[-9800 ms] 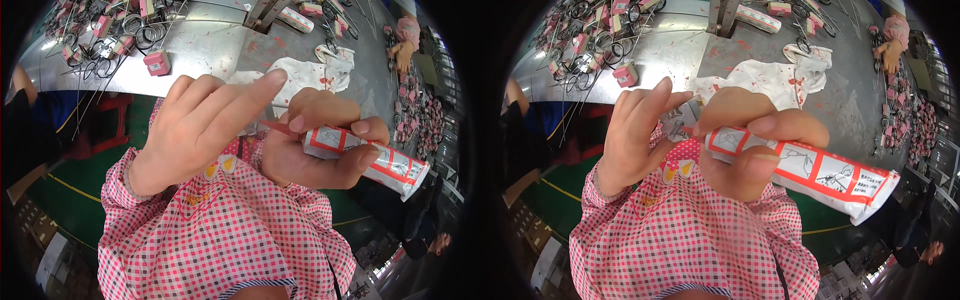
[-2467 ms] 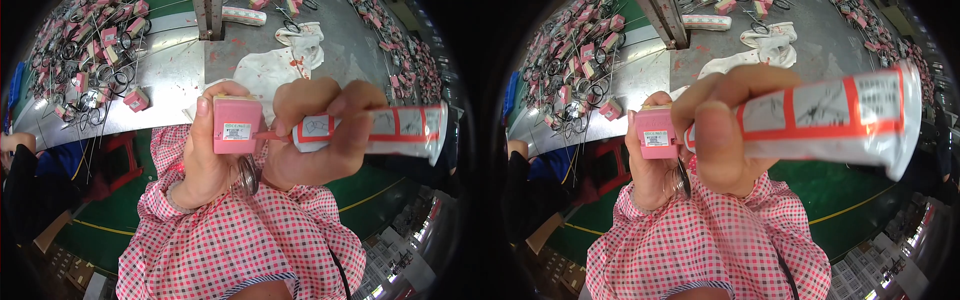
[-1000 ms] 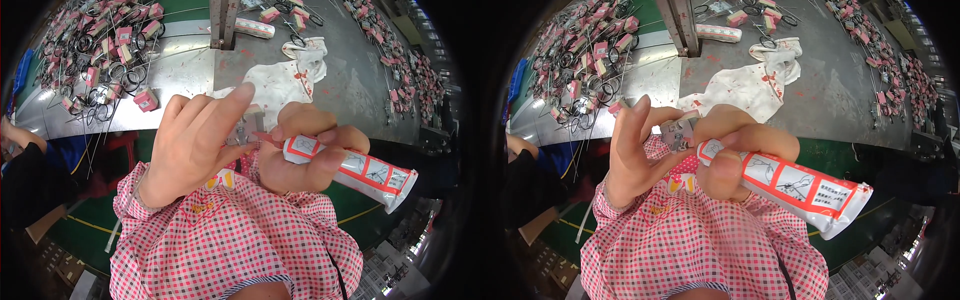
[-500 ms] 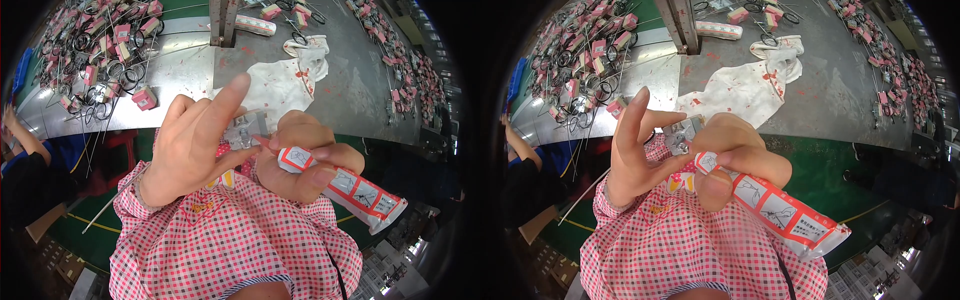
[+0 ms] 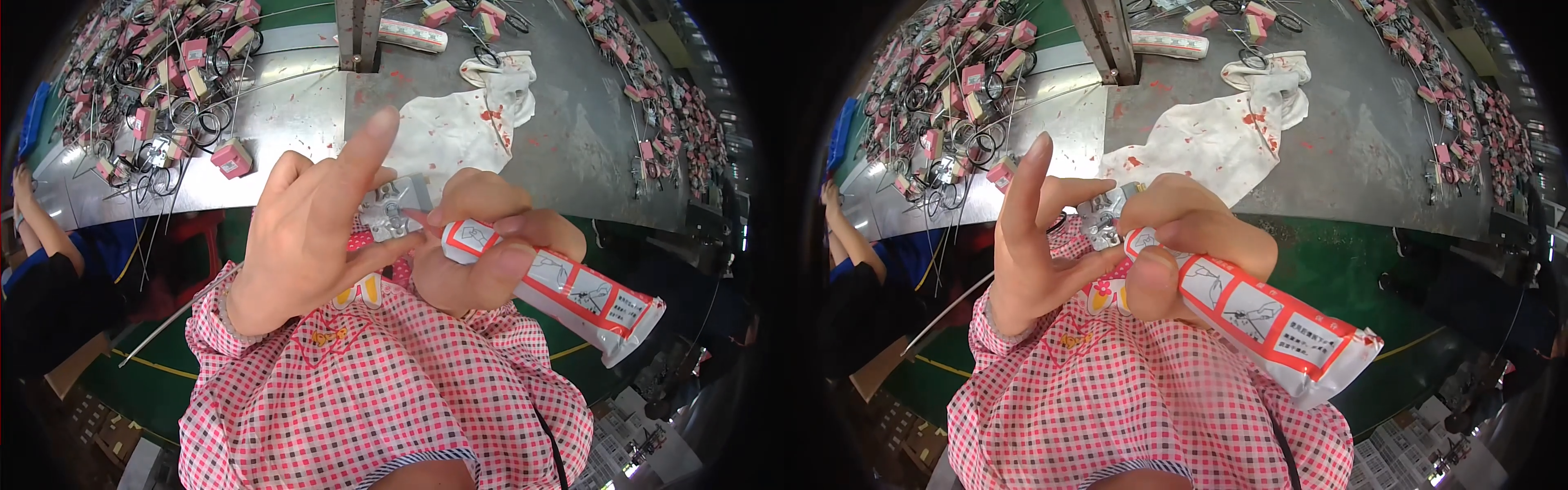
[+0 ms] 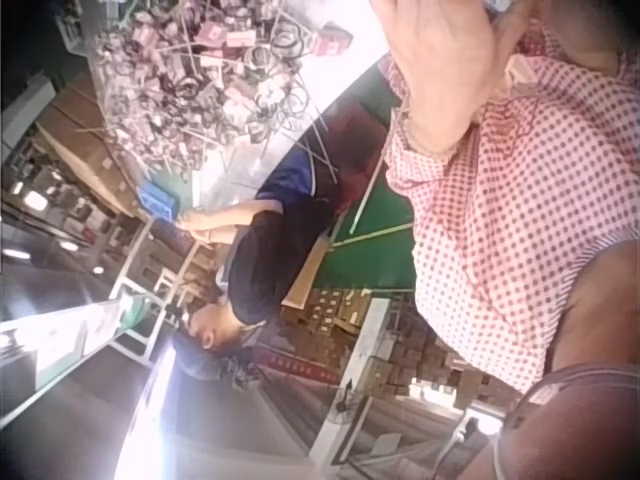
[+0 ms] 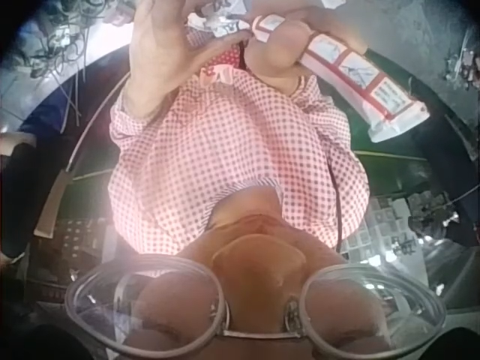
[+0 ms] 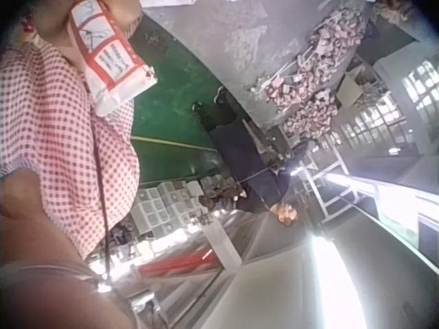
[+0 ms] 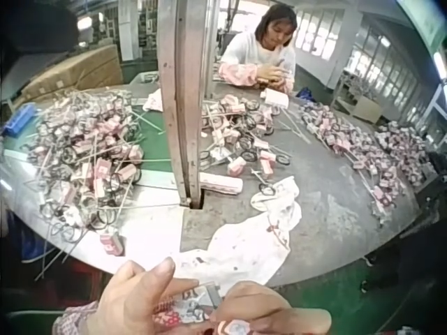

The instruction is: Applying red sealant from a tube onto small pink components on an assembly line.

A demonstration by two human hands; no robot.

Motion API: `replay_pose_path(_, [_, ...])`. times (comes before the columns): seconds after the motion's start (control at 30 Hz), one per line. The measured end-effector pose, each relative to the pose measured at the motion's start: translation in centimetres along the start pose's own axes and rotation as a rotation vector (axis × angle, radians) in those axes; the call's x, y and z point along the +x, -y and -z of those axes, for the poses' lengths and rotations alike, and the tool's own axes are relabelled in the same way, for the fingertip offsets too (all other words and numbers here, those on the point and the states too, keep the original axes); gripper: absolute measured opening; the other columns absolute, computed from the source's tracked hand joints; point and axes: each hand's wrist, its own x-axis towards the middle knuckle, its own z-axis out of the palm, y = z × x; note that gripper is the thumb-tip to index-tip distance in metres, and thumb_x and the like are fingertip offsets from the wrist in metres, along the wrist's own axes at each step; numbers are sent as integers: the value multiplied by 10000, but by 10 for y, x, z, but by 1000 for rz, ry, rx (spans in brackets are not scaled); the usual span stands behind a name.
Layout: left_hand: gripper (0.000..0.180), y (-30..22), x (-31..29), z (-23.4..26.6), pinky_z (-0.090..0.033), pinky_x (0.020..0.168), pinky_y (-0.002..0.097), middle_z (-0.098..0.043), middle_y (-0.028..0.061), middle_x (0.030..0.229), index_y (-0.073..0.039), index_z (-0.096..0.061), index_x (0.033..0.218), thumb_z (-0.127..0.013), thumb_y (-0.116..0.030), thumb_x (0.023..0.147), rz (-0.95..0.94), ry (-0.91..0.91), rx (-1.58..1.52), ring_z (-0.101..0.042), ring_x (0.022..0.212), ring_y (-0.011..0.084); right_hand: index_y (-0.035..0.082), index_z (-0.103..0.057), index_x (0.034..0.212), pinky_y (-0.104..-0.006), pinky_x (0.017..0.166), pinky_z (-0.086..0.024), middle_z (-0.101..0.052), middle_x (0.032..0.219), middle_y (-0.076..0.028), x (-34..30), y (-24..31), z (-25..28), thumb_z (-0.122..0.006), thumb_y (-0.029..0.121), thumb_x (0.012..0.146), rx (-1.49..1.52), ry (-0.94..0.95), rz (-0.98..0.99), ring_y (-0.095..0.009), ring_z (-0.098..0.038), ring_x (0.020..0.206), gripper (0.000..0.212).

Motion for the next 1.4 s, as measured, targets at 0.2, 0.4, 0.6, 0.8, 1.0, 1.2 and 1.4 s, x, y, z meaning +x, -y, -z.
replay_pose_path(0.2, [1004, 1, 1, 1, -425, 746, 307, -581, 175, 908, 37, -90, 1304, -754, -82, 560, -28, -6, 17, -582, 821, 240, -28, -419, 707, -274, 439, -350, -547, 651, -180, 0, 0, 15, -606, 85, 713, 209, 145, -73, -162, -454, 475, 219])
replay_pose_path(0.4, [1004, 2, 1, 2, -426, 754, 311, -582, 176, 906, 37, -84, 1304, -751, -78, 563, -32, -13, 18, -582, 827, 242, -28, -421, 688, -268, 413, -336, -538, 614, -161, -2, -2, 9, -611, 104, 713, 193, 88, -56, -158, -446, 453, 233])
replay_pose_path(0.6, [998, 3, 0, 0, -423, 785, 328, -579, 184, 912, 37, -76, 1304, -746, -78, 573, -8, -15, -39, -581, 850, 253, -28, -423, 663, -276, 413, -340, -534, 606, -158, -2, -2, 13, -618, 116, 706, 192, 147, -60, -169, -446, 445, 246])
replay_pose_path(0.8, [992, 5, 3, 1, -424, 780, 328, -582, 192, 901, 37, -76, 1304, -745, -97, 583, -34, -20, -10, -589, 829, 261, -23, -425, 630, -279, 420, -350, -534, 607, -154, -1, -1, 10, -625, 123, 696, 200, 123, -108, -175, -447, 443, 257])
replay_pose_path(1.0, [990, 10, 7, 0, -433, 750, 332, -585, 186, 894, 36, -82, 1302, -749, -129, 590, -81, -40, -4, -589, 809, 268, -20, -422, 698, -285, 423, -347, -525, 591, -153, 3, -2, 9, -618, 124, 714, 182, 141, -80, -173, -439, 435, 244])
replay_pose_path(1.2, [980, 8, 2, 1, -422, 773, 338, -585, 155, 904, 23, -101, 1305, -753, -124, 589, 80, -26, 2, -576, 816, 244, 78, -331, 834, -254, 309, -249, -459, 469, -101, 11, -3, -12, -380, 357, 865, 39, -180, -41, -140, -298, 296, 284])
replay_pose_path(1.4, [677, 56, 15, 97, -410, 786, 314, -554, 107, 934, -62, -409, 1203, -734, -81, 610, 26, -467, 488, -531, 842, 205, 118, -359, 763, -218, 392, -246, -415, 484, -36, 42, -2, 15, -306, 318, 893, 86, -552, -30, -106, -322, 405, 245])
